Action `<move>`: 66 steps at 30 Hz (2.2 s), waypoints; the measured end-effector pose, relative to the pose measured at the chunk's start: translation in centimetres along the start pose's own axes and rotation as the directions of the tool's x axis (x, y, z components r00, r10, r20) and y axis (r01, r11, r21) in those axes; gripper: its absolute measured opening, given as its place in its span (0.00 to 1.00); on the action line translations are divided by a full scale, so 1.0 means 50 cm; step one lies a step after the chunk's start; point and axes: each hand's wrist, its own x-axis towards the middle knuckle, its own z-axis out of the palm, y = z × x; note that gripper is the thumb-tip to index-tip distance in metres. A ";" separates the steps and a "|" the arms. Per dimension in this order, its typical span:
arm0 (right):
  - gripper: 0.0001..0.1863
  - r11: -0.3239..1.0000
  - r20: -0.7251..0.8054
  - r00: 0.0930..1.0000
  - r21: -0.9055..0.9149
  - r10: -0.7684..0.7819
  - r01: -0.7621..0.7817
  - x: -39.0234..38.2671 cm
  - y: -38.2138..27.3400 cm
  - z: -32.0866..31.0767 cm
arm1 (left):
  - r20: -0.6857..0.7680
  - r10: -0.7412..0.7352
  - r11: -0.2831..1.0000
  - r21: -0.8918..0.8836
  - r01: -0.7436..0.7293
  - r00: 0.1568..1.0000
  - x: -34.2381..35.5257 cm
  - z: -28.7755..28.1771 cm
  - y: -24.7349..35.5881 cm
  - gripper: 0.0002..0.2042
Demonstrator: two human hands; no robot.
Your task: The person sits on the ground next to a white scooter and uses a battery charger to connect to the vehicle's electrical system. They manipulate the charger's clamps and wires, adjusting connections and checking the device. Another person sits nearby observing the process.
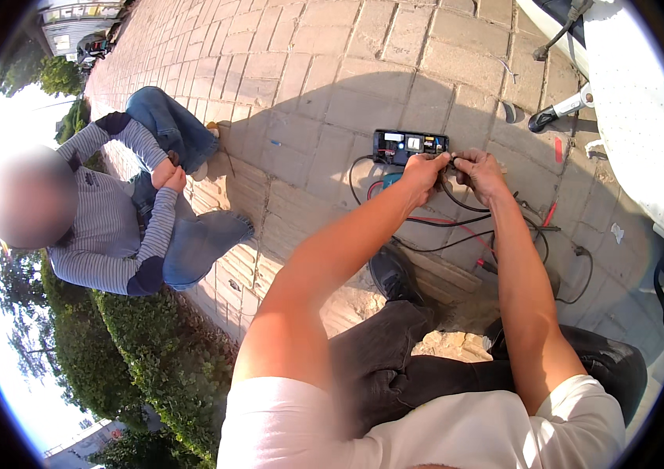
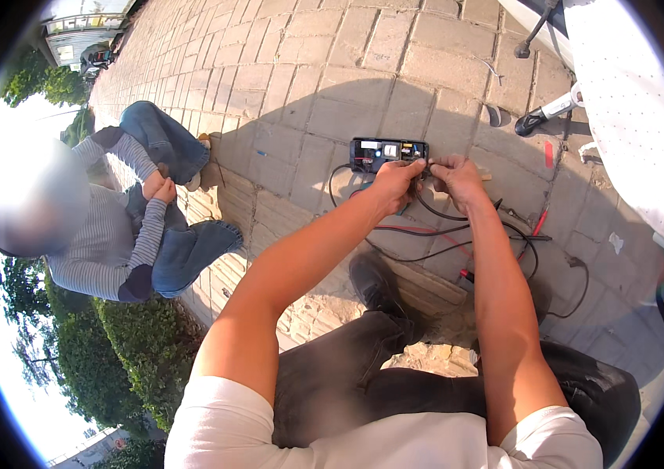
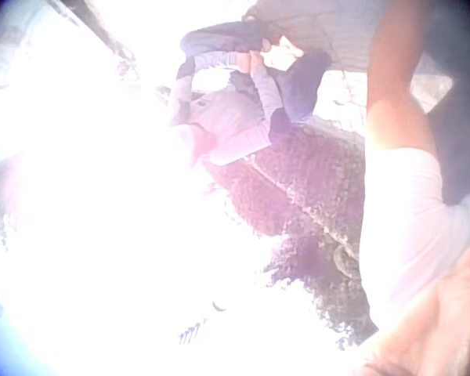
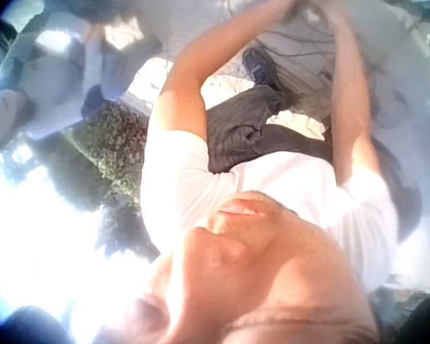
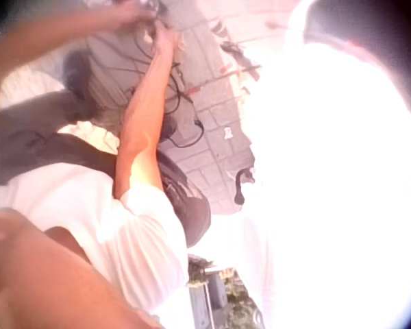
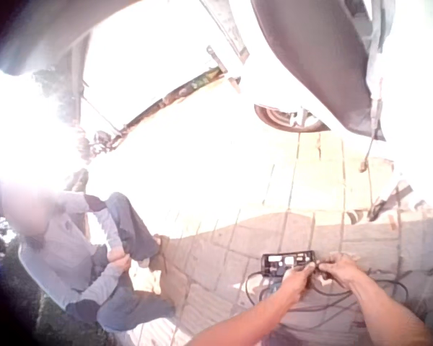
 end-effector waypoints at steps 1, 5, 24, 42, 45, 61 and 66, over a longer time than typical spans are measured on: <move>0.07 0.999 0.078 0.997 0.025 0.023 -0.025 -0.015 -0.022 0.002 | -0.013 0.009 1.000 0.017 -0.008 1.000 0.003 0.002 0.000 0.10; 0.05 0.992 0.174 0.984 -0.123 0.047 -0.026 -0.005 -0.028 -0.009 | -0.018 -0.041 0.990 -0.136 0.038 0.999 0.017 0.023 -0.004 0.09; 0.11 0.784 -0.189 0.981 -0.614 -0.035 -0.090 0.009 -0.009 0.047 | -0.299 0.256 0.928 0.341 -0.148 0.919 0.031 0.018 -0.057 0.16; 0.11 0.948 0.131 0.972 0.229 0.196 -0.222 -0.006 -0.024 -0.039 | 0.009 -0.005 0.997 -0.081 0.006 1.000 -0.009 -0.009 -0.018 0.10; 0.11 0.969 0.151 0.972 0.142 0.178 -0.200 -0.006 -0.028 -0.025 | 0.009 0.007 0.999 -0.052 -0.006 1.000 -0.016 -0.013 -0.015 0.11; 0.09 0.975 0.002 0.987 0.156 0.163 -0.161 0.009 0.009 0.006 | 0.052 0.030 0.994 0.105 -0.035 0.998 -0.016 -0.017 -0.007 0.06; 0.09 0.923 0.128 0.974 0.316 0.186 -0.218 0.000 0.001 -0.009 | -0.032 0.192 0.920 0.354 -0.168 0.981 -0.037 -0.002 -0.004 0.08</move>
